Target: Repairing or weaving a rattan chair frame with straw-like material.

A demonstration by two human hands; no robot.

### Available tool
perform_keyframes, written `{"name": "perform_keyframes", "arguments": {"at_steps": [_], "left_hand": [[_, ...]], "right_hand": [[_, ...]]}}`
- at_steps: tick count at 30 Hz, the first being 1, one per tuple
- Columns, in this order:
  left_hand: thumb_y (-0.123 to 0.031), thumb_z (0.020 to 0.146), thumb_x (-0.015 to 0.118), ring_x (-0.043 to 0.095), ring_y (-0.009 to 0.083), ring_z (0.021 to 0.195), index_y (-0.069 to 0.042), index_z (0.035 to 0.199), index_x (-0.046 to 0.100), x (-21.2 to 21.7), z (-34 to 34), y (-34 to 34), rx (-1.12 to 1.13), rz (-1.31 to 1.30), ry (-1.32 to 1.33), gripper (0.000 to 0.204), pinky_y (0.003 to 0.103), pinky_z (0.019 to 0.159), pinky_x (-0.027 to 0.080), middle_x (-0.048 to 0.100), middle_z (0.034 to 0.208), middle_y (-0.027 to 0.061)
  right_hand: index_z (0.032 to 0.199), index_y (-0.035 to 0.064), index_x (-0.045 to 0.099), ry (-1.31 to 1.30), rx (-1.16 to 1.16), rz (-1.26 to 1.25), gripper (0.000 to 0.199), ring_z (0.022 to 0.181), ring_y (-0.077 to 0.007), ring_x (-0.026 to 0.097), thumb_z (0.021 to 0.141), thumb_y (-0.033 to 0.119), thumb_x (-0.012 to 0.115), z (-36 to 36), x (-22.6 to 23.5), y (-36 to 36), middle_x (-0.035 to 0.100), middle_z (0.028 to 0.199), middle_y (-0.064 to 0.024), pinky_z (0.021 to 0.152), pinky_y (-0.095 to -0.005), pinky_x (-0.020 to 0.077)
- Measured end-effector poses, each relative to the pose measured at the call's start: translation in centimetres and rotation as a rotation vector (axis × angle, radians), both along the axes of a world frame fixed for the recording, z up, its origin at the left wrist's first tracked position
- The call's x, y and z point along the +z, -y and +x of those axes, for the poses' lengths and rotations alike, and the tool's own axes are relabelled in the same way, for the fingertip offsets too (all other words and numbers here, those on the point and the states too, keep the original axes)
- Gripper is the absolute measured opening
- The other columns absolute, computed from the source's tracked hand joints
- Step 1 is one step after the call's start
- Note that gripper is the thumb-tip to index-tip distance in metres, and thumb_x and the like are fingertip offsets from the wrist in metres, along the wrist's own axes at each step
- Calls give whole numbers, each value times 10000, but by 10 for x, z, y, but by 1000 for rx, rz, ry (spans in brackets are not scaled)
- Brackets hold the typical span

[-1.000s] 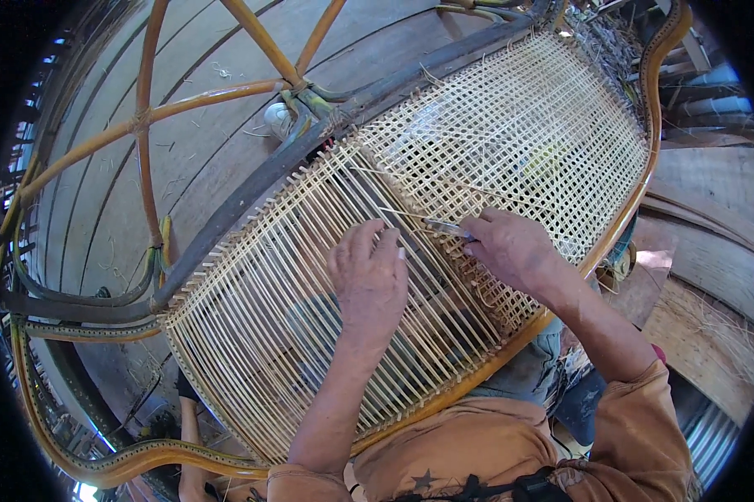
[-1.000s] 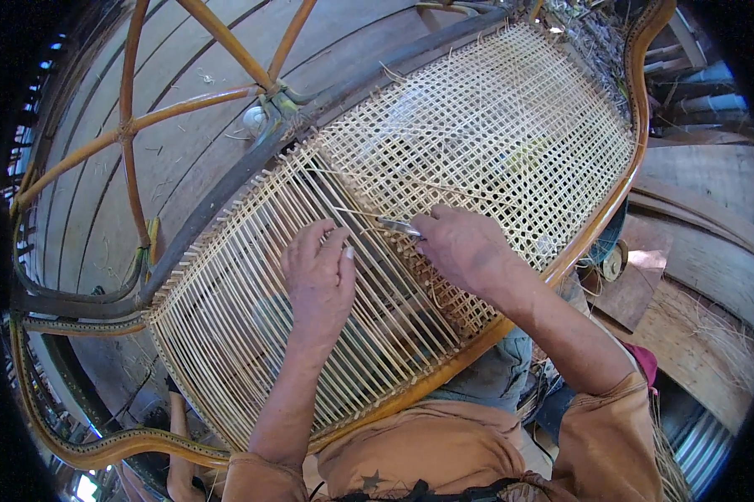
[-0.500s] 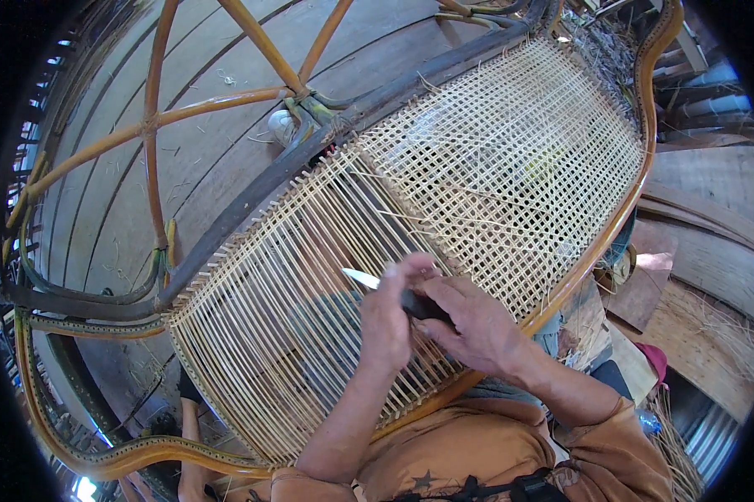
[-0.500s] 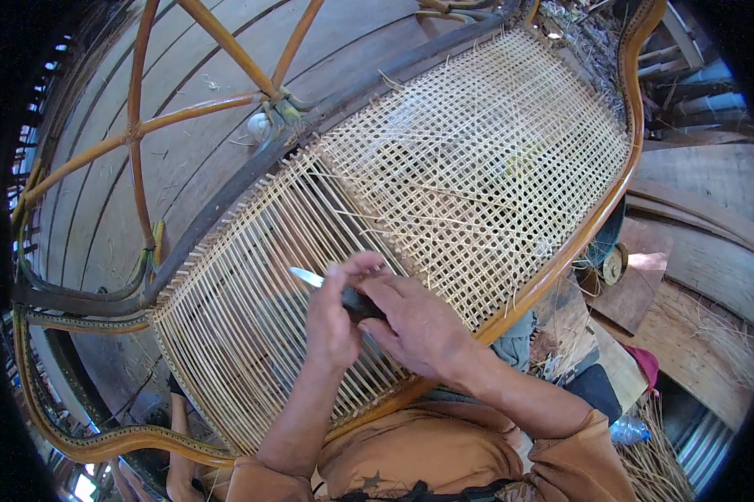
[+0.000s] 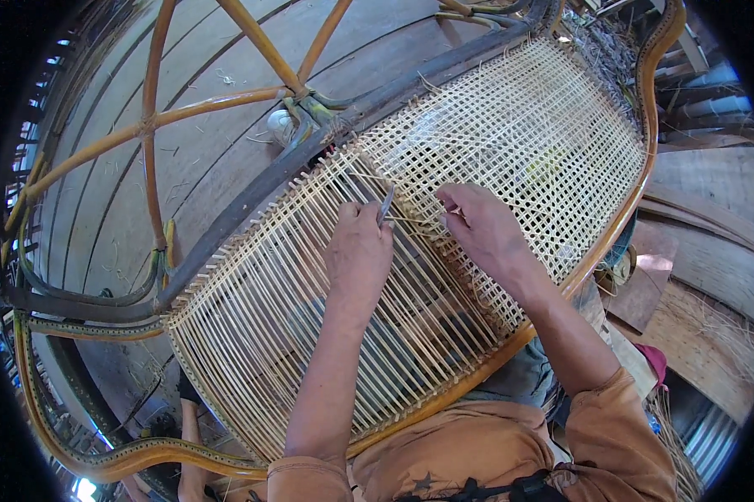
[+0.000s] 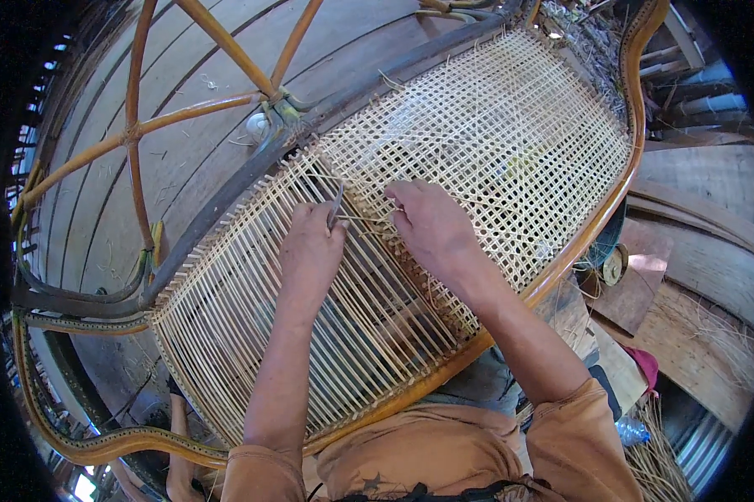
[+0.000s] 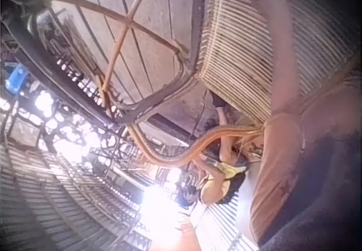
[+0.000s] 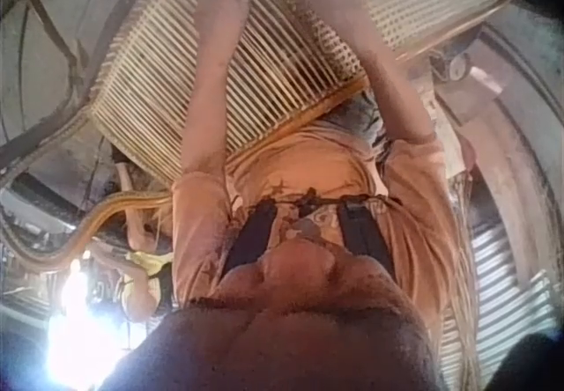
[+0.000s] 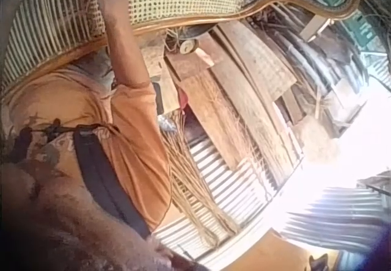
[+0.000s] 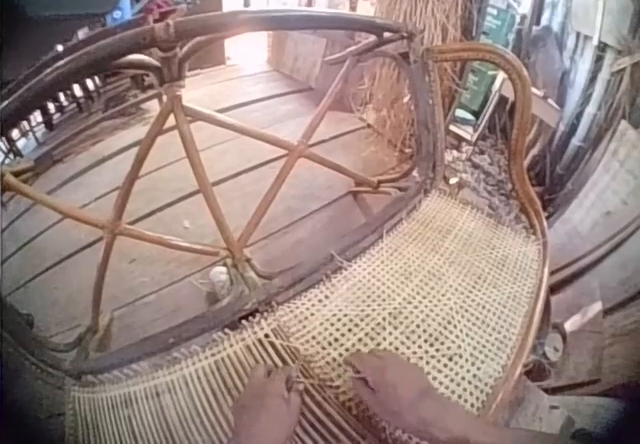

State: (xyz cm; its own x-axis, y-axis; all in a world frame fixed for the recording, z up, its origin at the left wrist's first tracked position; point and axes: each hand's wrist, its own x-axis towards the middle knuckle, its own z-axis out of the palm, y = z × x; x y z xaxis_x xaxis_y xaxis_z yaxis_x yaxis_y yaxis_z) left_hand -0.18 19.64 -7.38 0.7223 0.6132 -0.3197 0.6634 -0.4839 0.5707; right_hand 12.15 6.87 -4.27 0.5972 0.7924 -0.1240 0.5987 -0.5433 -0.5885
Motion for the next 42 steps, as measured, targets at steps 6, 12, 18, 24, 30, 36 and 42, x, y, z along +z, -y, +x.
{"name": "perform_keyframes", "arguments": {"at_steps": [6, 12, 18, 24, 30, 36, 42], "left_hand": [[-212, 830, 597, 596, 320, 834, -51, 987, 584, -7, -1, -2, -16, 30, 41, 225, 417, 726, 488, 524, 973, 135], [-240, 822, 602, 589, 305, 870, -67, 959, 595, -1, 2, 0, 21, -22, 23, 220, 405, 760, 468, 547, 971, 121], [-289, 838, 595, 595, 294, 845, -67, 960, 593, 5, 15, 2, -119, 13, -129, 253, 404, 729, 473, 548, 956, 112], [-216, 836, 600, 608, 300, 766, -67, 961, 587, -10, 9, 4, -86, 162, 114, 195, 412, 660, 497, 534, 906, 111], [-241, 828, 593, 596, 303, 845, -92, 956, 626, -7, 11, 8, 36, 39, 57, 199, 401, 742, 468, 583, 909, 109], [-256, 813, 606, 597, 325, 851, -4, 916, 624, -32, 10, 9, -84, 55, 204, 273, 405, 777, 454, 613, 933, 171], [-291, 812, 611, 590, 329, 737, 22, 854, 620, -14, 27, 14, -5, -38, 124, 316, 402, 711, 442, 624, 780, 187]], "right_hand": [[980, 13, 588, -118, -52, 114, 147, 771, -257, 612, 850, 75, 555, 4, 0, -13, 609, 857, -134, 694, -331, 485], [960, 7, 593, -182, -64, 33, 135, 720, -227, 604, 857, 83, 551, 4, 6, -3, 611, 825, -122, 659, -309, 476], [945, -4, 594, -239, -52, -63, 146, 693, -197, 589, 860, 108, 555, 3, -8, 6, 604, 791, -119, 647, -303, 465], [949, 5, 601, -191, -4, 26, 155, 700, -261, 613, 862, 123, 551, 8, -21, 2, 623, 815, -151, 653, -341, 478], [961, 18, 607, -214, -173, 154, 169, 809, -286, 621, 879, 145, 533, 9, 13, 19, 637, 908, -146, 737, -348, 489], [970, 11, 606, -175, -601, 130, 157, 711, -127, 549, 870, 123, 559, 1, 32, 167, 598, 819, -53, 664, -250, 450], [974, 13, 602, -16, -769, -143, 162, 657, -130, 549, 868, 126, 555, -54, 19, 318, 592, 735, -41, 632, -272, 456]]}}
